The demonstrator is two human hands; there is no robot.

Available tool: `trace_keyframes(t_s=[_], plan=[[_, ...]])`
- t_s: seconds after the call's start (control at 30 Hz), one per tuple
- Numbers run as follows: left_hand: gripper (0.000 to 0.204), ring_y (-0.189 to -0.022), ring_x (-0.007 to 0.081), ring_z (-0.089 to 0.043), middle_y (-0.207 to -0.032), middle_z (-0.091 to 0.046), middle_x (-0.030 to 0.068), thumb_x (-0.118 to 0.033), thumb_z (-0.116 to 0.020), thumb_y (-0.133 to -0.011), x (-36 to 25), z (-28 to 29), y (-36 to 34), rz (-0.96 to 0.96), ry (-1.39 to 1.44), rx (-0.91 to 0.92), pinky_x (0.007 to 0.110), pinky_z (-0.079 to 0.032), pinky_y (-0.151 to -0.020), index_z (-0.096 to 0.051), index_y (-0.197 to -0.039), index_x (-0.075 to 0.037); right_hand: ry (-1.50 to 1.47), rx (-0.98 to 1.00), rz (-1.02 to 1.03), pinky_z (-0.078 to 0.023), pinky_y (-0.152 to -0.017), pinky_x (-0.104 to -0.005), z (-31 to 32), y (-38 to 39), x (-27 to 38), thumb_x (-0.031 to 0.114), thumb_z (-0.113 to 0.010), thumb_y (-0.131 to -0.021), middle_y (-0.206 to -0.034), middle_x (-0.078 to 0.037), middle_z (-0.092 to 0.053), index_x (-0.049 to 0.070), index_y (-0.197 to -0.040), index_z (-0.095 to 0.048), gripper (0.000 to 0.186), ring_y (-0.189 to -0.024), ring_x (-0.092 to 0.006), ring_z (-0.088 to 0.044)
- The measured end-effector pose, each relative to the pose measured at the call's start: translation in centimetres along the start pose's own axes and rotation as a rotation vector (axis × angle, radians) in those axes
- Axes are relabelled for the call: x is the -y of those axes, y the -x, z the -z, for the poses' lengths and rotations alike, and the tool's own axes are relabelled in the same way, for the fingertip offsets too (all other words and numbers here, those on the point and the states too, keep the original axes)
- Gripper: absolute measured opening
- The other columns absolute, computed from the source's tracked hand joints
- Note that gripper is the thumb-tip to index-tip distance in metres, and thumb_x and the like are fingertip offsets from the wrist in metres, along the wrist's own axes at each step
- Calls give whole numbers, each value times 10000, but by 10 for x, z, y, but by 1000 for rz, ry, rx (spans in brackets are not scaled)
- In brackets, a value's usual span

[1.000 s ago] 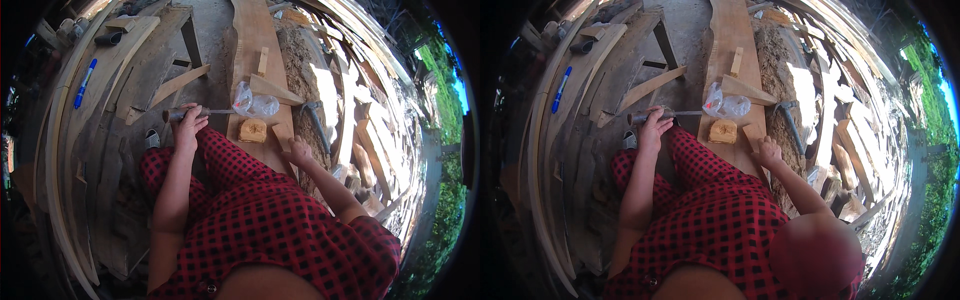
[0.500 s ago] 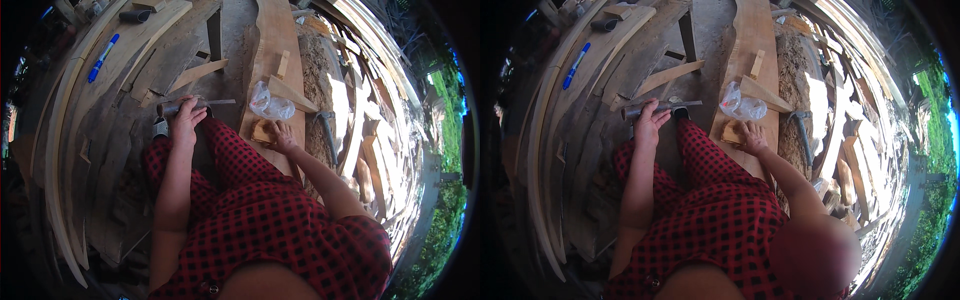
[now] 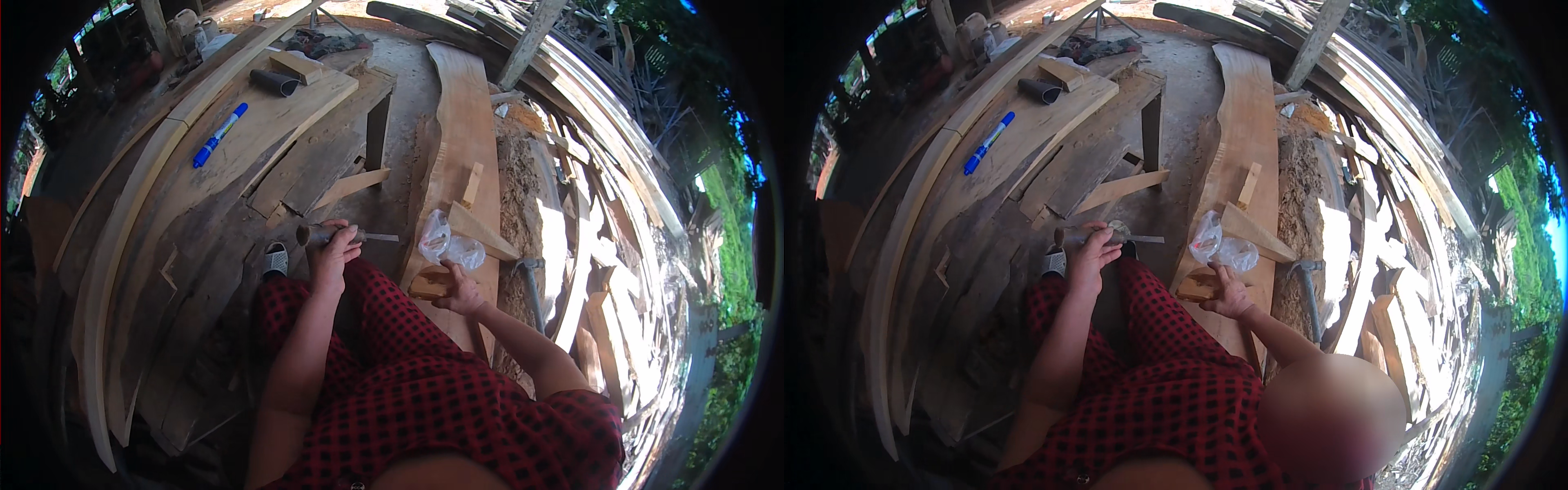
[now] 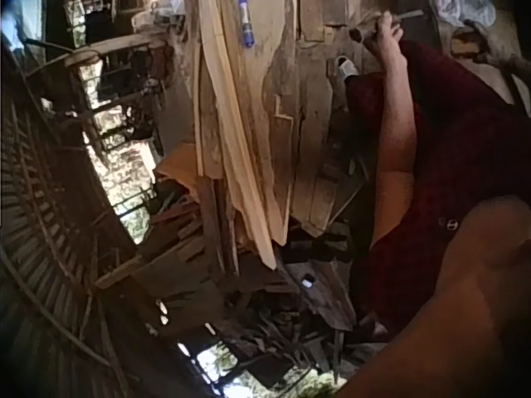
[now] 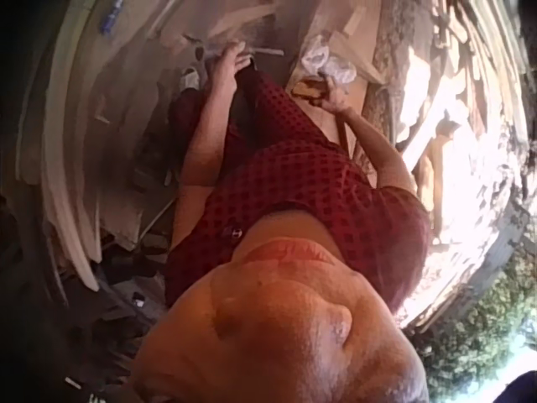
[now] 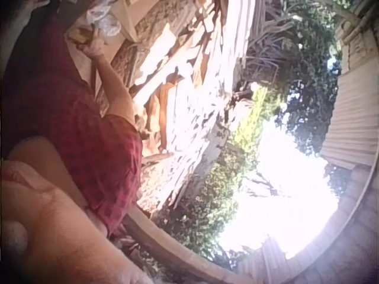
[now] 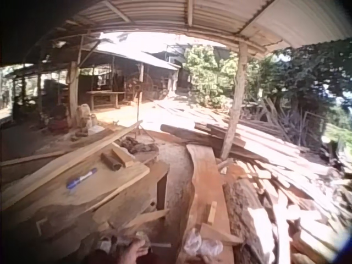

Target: The recorder is chiseling and fitting pieces of wood in a workshop setting.

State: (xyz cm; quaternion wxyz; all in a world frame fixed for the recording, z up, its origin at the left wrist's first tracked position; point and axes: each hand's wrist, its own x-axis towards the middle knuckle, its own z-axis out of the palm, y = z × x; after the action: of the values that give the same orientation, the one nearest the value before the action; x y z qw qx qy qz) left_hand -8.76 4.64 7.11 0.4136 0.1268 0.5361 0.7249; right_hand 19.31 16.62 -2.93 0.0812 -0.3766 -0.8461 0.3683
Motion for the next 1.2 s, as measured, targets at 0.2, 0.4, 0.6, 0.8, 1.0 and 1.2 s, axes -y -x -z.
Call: trace_keyframes(t_s=[0.2,0.4,0.6,0.8,1.0,1.2], plan=[[262,-754,129,-612,-878,-599,45,-152,-692,-784,-8,-3,4,-169,-62,4,263,-518,-646,-574,-998,-57,226,-11,81,-407,-960,-452,35,-67,83,359,-811,-522,-1179,-197,-520,134,-1342,-351,966,-1124,-388,-483],[238,-647,79,-544,-779,-575,15,-22,-708,-741,6,3,0,-388,-83,-26,225,-446,-570,-566,-932,-35,664,60,11,-432,-909,-436,17,-121,120,343,-810,-529,-1074,-194,-591,122,-1319,-379,926,-1066,-381,-533],[248,-632,85,-556,-753,-580,22,-27,-702,-741,7,7,-3,-334,-59,-4,221,-442,-551,-558,-943,-35,484,103,-94,-439,-910,-441,22,-83,107,404,-818,-538,-1041,-202,-606,149,-1358,-326,989,-1060,-390,-554],[246,-674,110,-600,-802,-605,56,-93,-697,-764,10,-4,-5,-241,-67,56,221,-475,-542,-559,-961,-40,231,-30,-118,-430,-945,-432,23,-12,45,343,-831,-542,-1233,-208,-488,128,-1351,-331,975,-1126,-383,-504],[270,-704,180,-652,-817,-623,83,-173,-703,-787,30,-21,-5,-159,-149,74,287,-558,-595,-559,-952,-17,76,-269,26,-329,-1010,-467,-36,39,-22,370,-820,-540,-1276,-171,-435,141,-1356,-330,979,-1188,-353,-429],[251,-693,167,-663,-826,-654,92,-169,-701,-797,65,-33,1,-33,-272,245,273,-557,-577,-558,-953,-34,320,-208,-128,-180,-1049,-530,-49,71,-31,447,-814,-532,-1300,-148,-424,138,-1384,-296,1044,-1261,-310,-352]])
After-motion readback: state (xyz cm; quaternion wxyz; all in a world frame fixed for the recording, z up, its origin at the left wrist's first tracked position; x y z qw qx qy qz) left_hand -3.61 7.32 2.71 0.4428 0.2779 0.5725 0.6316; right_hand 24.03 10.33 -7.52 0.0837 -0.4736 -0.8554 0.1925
